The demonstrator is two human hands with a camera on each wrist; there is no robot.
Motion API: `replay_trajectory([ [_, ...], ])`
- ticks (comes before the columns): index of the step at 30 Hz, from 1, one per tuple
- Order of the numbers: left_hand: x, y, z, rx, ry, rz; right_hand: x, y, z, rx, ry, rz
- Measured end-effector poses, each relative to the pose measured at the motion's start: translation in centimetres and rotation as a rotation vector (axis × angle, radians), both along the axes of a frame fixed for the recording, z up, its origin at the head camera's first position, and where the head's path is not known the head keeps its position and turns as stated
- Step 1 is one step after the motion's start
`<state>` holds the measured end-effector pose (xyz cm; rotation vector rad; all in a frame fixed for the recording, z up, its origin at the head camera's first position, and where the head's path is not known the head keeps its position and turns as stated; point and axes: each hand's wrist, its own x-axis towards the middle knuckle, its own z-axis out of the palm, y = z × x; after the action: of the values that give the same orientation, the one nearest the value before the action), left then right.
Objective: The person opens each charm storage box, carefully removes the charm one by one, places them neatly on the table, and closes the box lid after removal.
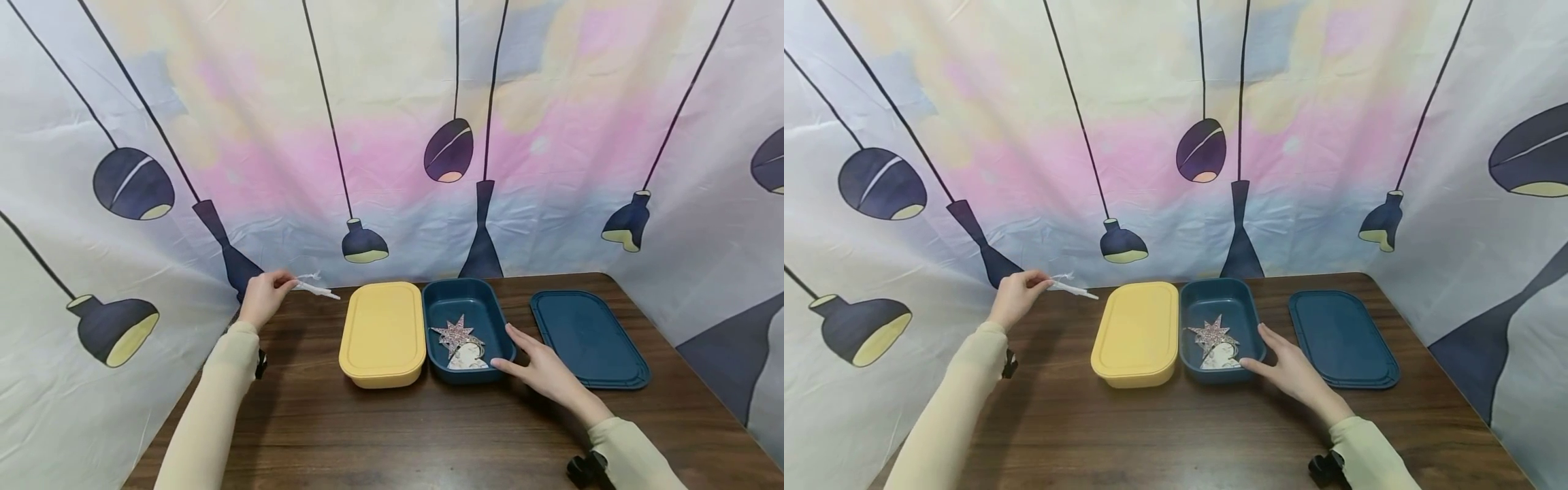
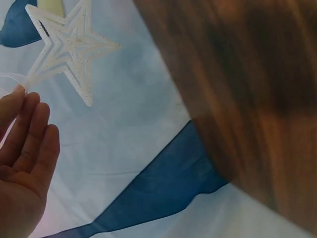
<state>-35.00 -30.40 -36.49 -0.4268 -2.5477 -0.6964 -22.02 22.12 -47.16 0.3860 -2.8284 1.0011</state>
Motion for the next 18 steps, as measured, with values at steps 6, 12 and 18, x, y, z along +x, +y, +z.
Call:
replay_trajectory([
  [6,0.0,-0.3,-2.2,0.058,-0.032,-0.014,0.0,0.0,-0.1,-0.006,-0.002,-0.003],
  [12,0.1,-0.8,-3.9,0.104,-0.084,-0.001,0.0,0.0,-0.2,-0.007,0.003,-0.003],
  [18,0.4,-1.2,-5.2,0.149,-0.106,0.014,0.1,-0.1,-0.2,-0.012,0.002,-0.006],
])
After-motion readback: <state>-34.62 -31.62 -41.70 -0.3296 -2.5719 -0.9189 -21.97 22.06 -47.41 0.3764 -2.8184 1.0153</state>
